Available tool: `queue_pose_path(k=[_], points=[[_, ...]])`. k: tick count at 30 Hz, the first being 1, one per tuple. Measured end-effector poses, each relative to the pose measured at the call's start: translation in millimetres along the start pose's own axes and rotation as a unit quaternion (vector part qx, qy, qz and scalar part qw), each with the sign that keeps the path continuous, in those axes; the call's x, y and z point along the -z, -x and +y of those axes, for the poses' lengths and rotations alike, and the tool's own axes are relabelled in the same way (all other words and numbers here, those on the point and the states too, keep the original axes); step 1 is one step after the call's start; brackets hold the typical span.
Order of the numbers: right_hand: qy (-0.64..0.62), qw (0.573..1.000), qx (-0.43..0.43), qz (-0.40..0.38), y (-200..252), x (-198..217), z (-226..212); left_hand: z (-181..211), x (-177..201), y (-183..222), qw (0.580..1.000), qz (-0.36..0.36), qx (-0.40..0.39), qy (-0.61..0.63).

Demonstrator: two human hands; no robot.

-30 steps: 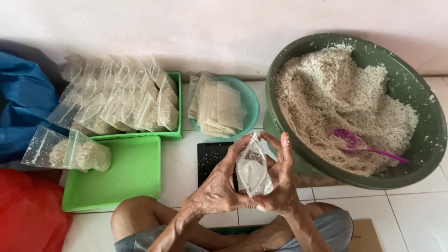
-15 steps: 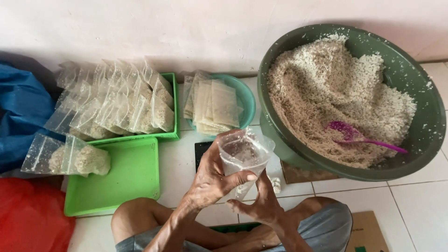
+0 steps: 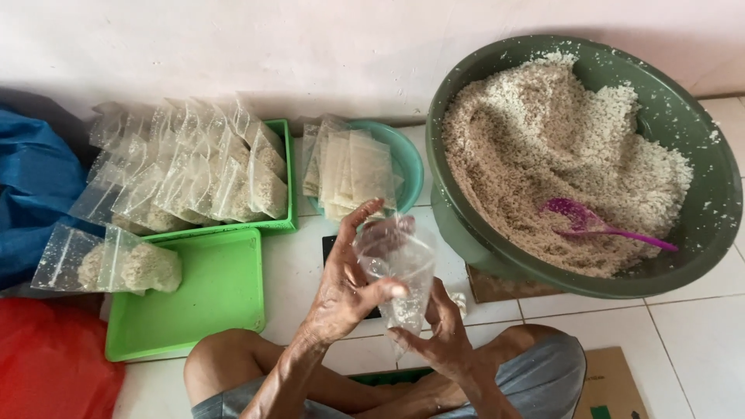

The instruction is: Manual bagging and weighing of grains from a large container into individual plastic portions.

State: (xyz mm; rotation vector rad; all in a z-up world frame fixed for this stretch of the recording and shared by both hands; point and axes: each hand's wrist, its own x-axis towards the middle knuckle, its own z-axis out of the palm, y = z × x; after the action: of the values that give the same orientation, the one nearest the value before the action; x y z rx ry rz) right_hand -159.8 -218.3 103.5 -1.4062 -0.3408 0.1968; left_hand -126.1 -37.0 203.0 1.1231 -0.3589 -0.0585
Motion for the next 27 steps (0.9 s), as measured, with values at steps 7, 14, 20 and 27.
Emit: queue_pose_path(k=[7, 14, 20, 27], points=[[0.057, 0.997, 0.029, -0.033, -5, 1, -9, -19, -3, 15, 0.994, -0.015, 0.074, -0.077], [0.198, 0.974, 0.11, -0.017, 0, 10, -6, -25, -6, 13, 0.995, 0.017, 0.07, -0.069], [0.163, 0.955, 0.249, -0.001, -25, 29, -28, -18, -21, -8, 0.995, 0.006, 0.061, -0.073], [0.241, 0.955, 0.172, 0.003, -37, 64, -98, 0, -47, -62, 0.993, -0.024, -0.02, -0.116]])
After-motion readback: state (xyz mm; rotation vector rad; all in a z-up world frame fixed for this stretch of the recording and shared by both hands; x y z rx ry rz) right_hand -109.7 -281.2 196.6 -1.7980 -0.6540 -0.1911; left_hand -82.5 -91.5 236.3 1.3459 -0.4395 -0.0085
